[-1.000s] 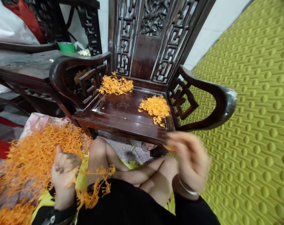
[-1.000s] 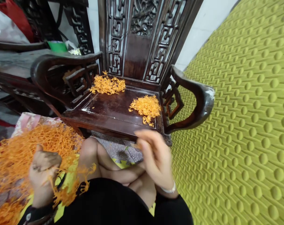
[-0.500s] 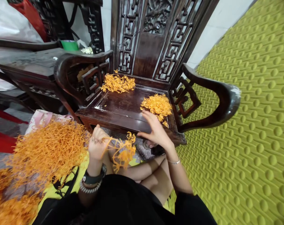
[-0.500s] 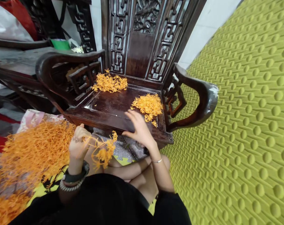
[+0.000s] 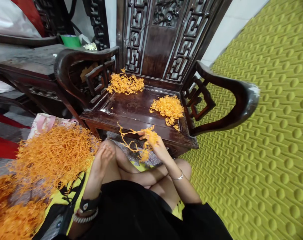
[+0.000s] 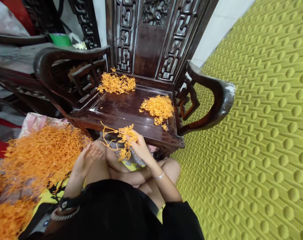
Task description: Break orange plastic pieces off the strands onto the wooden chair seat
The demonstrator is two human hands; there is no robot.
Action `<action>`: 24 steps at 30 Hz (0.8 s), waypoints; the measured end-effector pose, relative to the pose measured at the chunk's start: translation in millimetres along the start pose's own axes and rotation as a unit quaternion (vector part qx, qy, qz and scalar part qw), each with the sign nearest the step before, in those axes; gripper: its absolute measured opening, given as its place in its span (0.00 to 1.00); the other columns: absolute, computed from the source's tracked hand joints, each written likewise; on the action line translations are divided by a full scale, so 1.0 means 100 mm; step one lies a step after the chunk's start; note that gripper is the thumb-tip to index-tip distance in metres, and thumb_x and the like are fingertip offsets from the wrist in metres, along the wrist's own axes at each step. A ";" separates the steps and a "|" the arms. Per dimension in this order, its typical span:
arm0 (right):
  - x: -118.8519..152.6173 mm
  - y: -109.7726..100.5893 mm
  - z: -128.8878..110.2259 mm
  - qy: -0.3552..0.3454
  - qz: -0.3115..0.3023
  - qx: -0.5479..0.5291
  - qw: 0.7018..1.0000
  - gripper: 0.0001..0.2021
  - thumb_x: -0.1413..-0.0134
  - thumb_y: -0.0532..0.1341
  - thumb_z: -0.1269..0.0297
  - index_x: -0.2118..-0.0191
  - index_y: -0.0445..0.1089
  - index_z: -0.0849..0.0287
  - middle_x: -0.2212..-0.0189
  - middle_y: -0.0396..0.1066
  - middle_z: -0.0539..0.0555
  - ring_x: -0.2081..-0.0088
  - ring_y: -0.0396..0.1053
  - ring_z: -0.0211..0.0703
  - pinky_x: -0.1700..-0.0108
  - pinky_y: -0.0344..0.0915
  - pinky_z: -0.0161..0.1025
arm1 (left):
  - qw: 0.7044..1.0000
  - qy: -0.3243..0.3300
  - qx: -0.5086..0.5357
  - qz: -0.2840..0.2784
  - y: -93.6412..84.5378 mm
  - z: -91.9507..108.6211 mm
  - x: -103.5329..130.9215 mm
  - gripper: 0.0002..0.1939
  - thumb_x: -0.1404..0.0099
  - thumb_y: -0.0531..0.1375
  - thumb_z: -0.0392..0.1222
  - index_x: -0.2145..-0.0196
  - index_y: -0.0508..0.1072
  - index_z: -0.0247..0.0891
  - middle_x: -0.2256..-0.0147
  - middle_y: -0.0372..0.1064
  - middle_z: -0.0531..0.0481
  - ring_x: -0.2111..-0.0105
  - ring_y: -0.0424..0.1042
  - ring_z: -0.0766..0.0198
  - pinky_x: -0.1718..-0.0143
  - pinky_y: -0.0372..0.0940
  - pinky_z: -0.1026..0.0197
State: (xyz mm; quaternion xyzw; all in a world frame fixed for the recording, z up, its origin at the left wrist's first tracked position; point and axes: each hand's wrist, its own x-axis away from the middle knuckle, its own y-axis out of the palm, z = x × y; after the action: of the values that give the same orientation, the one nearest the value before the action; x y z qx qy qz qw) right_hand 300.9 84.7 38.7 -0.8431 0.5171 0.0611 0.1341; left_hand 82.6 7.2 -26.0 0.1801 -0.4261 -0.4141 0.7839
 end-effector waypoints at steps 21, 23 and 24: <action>0.21 0.05 0.10 0.168 0.021 -0.172 0.970 0.09 0.60 0.67 0.62 0.73 0.67 0.59 0.72 0.68 0.49 0.70 0.66 0.38 0.65 0.65 0.35 | 0.927 0.003 -0.227 -0.299 0.53 -0.17 0.11 0.14 0.50 0.69 0.33 0.63 0.76 0.34 0.68 0.73 0.49 0.71 0.70 0.66 0.68 0.65 0.66; 0.23 0.10 0.12 0.183 0.038 -0.205 0.961 0.10 0.60 0.66 0.61 0.74 0.63 0.57 0.73 0.67 0.49 0.72 0.65 0.38 0.67 0.66 0.36 | 0.937 -0.020 -0.196 -0.289 0.52 -0.21 0.10 0.14 0.50 0.70 0.35 0.63 0.76 0.33 0.68 0.73 0.49 0.71 0.70 0.67 0.66 0.65 0.67; 0.23 0.14 0.13 0.176 0.047 -0.195 0.964 0.10 0.58 0.64 0.60 0.73 0.62 0.56 0.73 0.67 0.50 0.72 0.65 0.39 0.68 0.67 0.37 | 0.942 -0.032 -0.176 -0.283 0.52 -0.22 0.09 0.12 0.48 0.70 0.37 0.65 0.75 0.32 0.70 0.72 0.49 0.71 0.69 0.68 0.66 0.65 0.67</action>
State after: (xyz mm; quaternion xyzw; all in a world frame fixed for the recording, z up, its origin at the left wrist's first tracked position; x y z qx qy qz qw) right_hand 299.8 62.9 18.7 -0.8252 0.5496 0.0175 -0.1289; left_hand 129.1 29.2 -0.9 0.1386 -0.3025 -0.6927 0.6399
